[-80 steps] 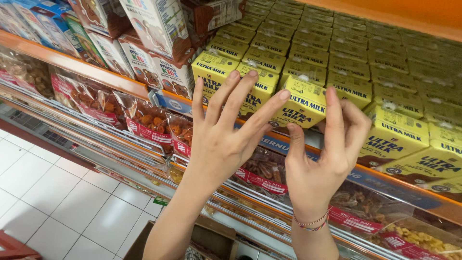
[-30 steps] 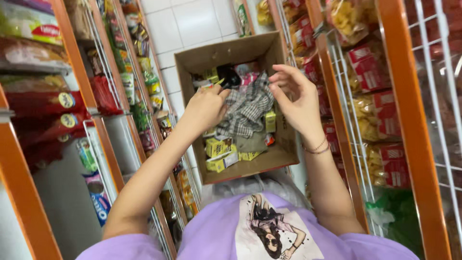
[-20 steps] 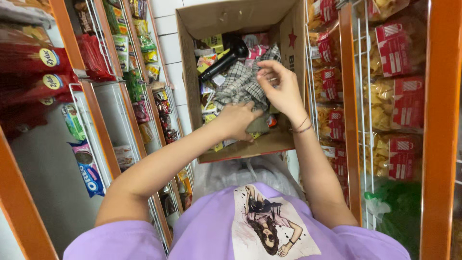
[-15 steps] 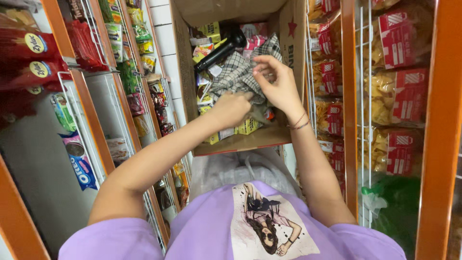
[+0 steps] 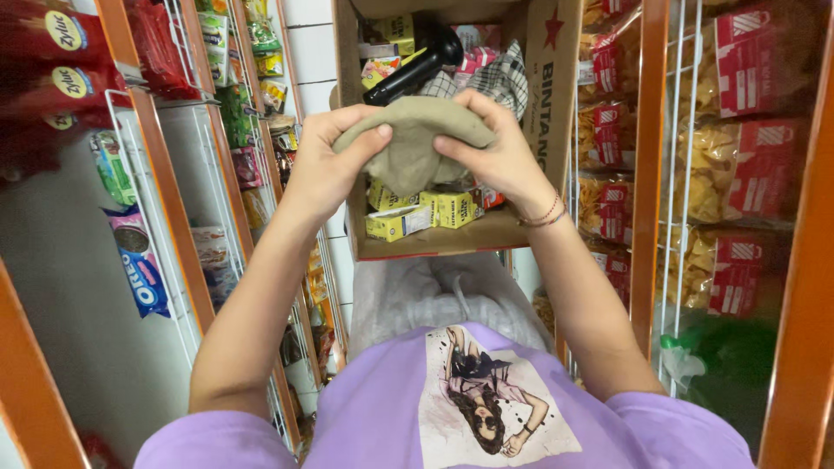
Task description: The person cleans a small carton of milk using a cloth by hand before placing it onto a retail shelf next to identical items.
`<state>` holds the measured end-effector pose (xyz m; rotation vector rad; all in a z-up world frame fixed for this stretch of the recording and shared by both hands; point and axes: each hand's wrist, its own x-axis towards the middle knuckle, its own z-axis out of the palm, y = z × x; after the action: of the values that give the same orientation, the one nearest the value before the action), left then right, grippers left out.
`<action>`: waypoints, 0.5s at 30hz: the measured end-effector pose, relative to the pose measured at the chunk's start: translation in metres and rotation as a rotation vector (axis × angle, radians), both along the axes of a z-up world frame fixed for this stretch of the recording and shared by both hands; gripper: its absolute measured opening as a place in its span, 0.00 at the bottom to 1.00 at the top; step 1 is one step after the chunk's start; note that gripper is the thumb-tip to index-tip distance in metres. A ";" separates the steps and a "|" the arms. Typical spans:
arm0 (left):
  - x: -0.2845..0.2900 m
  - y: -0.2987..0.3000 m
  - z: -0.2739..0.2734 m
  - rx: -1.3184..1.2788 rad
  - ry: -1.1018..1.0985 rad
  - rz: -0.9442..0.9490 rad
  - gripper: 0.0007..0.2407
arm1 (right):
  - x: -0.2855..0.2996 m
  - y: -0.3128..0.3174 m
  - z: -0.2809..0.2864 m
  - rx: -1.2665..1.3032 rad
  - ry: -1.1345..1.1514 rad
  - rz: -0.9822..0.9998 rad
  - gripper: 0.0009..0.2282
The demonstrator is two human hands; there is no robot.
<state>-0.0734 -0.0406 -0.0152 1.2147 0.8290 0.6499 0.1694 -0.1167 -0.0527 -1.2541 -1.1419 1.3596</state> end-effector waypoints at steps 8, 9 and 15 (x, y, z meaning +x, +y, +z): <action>-0.016 -0.036 0.028 0.630 0.408 0.086 0.23 | -0.039 0.015 0.026 0.046 0.027 -0.094 0.14; -0.013 -0.040 0.024 0.546 0.380 0.045 0.24 | -0.044 0.013 0.030 0.047 0.038 -0.092 0.14; -0.004 -0.039 0.008 -0.004 -0.230 0.155 0.31 | -0.091 0.000 0.064 -0.003 0.172 -0.134 0.17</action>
<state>-0.0773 -0.0795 -0.0067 1.0551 0.7340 0.8960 0.0788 -0.1169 0.0111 -1.1699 -0.9221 1.3407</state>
